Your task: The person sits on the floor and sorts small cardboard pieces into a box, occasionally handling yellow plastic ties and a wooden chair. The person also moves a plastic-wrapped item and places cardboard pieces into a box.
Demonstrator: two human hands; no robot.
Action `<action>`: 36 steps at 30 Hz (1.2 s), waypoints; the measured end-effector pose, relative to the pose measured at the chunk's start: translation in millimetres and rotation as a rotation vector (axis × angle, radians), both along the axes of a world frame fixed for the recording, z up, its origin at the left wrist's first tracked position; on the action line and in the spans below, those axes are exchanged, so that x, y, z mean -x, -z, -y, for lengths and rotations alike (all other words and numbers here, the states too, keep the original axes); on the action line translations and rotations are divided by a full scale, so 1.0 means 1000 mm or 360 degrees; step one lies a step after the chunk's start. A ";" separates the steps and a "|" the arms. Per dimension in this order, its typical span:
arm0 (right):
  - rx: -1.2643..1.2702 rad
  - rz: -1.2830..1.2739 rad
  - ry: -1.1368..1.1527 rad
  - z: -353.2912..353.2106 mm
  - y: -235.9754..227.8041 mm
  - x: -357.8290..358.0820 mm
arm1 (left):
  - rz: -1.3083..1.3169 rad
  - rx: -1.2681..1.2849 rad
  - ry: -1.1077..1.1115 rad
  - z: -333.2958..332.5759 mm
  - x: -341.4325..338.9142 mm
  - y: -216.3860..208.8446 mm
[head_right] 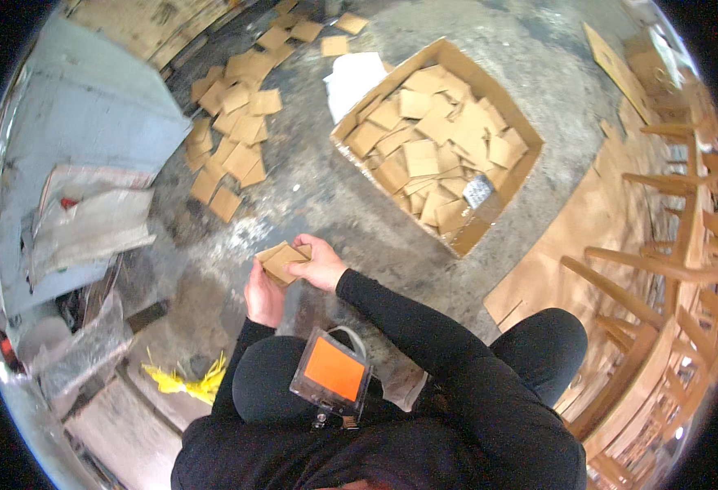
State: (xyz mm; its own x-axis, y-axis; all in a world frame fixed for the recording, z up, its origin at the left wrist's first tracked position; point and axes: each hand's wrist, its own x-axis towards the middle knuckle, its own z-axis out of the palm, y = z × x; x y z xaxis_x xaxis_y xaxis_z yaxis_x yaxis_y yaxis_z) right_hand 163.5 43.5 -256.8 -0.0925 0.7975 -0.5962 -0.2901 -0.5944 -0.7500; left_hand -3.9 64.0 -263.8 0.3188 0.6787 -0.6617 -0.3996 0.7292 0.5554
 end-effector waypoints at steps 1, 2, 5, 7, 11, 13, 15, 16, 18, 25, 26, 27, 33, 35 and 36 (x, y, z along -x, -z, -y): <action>-0.0201 0.0201 0.0103 -0.002 -0.015 -0.013 | 0.0004 -0.0190 0.0070 0.000 -0.013 -0.006; -0.0192 0.0471 0.0156 -0.002 -0.030 -0.027 | -0.0062 -0.0268 0.0115 0.000 -0.024 -0.011; -0.0802 0.1057 0.0553 -0.009 -0.066 -0.104 | -0.0391 -0.0499 0.0293 -0.008 -0.049 -0.014; -0.0794 0.1370 0.0557 -0.016 -0.078 -0.163 | -0.0682 -0.0586 0.0511 -0.023 -0.056 -0.009; -0.0323 0.2475 0.0961 -0.001 -0.070 -0.272 | -0.1569 -0.1357 0.1204 -0.063 -0.070 0.007; 0.0299 0.2872 0.1302 0.038 -0.056 -0.313 | -0.2113 -0.1697 0.1444 -0.080 -0.079 0.012; 0.0745 0.2429 0.1372 0.087 -0.029 -0.323 | -0.2571 -0.1679 0.1855 -0.096 -0.086 0.012; 0.0919 0.2037 0.1329 0.104 -0.015 -0.325 | -0.2520 -0.1718 0.1983 -0.102 -0.090 0.011; 0.0857 0.0571 0.1194 0.128 0.004 -0.315 | -0.2608 -0.1627 0.2377 -0.113 -0.095 0.008; 0.0968 0.1068 0.0835 0.130 -0.098 -0.370 | -0.2478 -0.1730 0.2625 -0.129 -0.086 0.002; 0.1002 0.1213 0.0636 0.134 -0.131 -0.388 | -0.2442 -0.1654 0.2734 -0.131 -0.084 0.002; 0.1122 0.1239 0.0756 0.135 -0.159 -0.402 | -0.2416 -0.1666 0.2765 -0.134 -0.083 0.002; 0.0491 0.1016 0.1202 0.159 -0.332 -0.433 | -0.2476 -0.1719 0.2889 -0.143 -0.085 0.001; 0.0423 0.1011 0.1243 0.156 -0.369 -0.434 | -0.2452 -0.1622 0.3008 -0.145 -0.087 0.000; 0.0490 0.1034 0.1362 0.156 -0.382 -0.435 | -0.2418 -0.1647 0.2945 -0.146 -0.089 -0.001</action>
